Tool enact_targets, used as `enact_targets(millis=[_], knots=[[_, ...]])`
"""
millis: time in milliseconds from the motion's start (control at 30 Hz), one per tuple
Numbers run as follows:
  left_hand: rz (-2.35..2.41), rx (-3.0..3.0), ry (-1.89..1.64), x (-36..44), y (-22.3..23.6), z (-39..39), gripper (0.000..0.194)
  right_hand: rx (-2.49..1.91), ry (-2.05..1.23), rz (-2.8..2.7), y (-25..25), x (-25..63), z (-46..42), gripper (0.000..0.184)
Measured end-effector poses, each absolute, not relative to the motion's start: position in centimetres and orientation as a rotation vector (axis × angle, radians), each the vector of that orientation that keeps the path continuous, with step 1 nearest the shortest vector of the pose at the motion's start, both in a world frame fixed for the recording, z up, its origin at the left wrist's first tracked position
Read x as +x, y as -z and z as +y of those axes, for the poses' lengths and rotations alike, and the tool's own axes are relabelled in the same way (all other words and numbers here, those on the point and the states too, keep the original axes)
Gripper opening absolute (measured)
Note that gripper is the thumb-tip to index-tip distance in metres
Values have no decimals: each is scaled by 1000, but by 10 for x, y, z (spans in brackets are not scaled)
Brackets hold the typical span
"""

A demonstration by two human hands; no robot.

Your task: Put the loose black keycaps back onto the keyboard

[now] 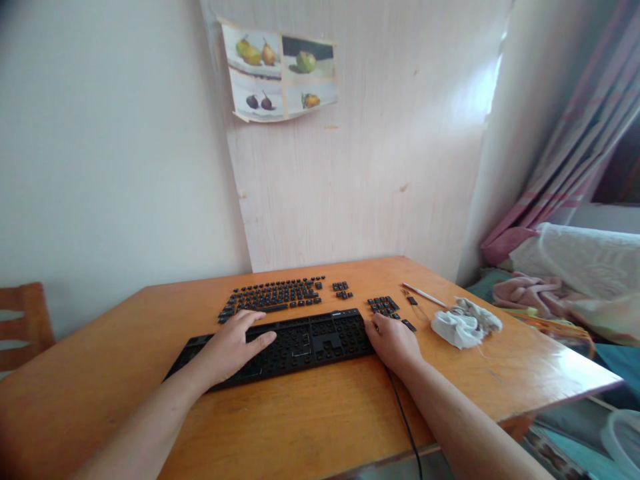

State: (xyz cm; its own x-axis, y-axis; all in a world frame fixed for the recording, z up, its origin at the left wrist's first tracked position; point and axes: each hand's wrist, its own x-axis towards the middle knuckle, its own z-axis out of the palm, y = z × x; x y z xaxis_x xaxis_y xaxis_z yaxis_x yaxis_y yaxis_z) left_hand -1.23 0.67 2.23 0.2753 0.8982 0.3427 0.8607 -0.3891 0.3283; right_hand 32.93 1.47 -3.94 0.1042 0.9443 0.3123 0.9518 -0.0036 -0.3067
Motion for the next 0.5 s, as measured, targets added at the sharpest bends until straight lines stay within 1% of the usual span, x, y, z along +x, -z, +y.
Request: enact_targets(millis=[33, 67, 133, 200, 300, 400, 500], knots=[[1636, 2391, -816, -10, -31, 4, 54, -1948, 28, -1845, 39, 329, 14, 42], [1581, 2337, -848, -6, -40, -1, 47, -1939, 33, -1844, 39, 329, 14, 42], [1513, 2235, -894, 4, -61, -17, 46, -1921, 31, -1849, 39, 330, 13, 42], [1340, 2135, -944, 14, -82, -41, 45, -1906, 14, -1861, 40, 330, 13, 41], [1030, 1967, -849, 23, -105, -83, 44, -1904, -1, -1870, 43, 332, 14, 42], [860, 1867, -752, 27, -108, -113, 45, -1932, -6, -1861, 44, 334, 15, 44], [789, 1741, -614, 40, -82, -121, 34, -1933, -10, -1864, 44, 334, 16, 43]])
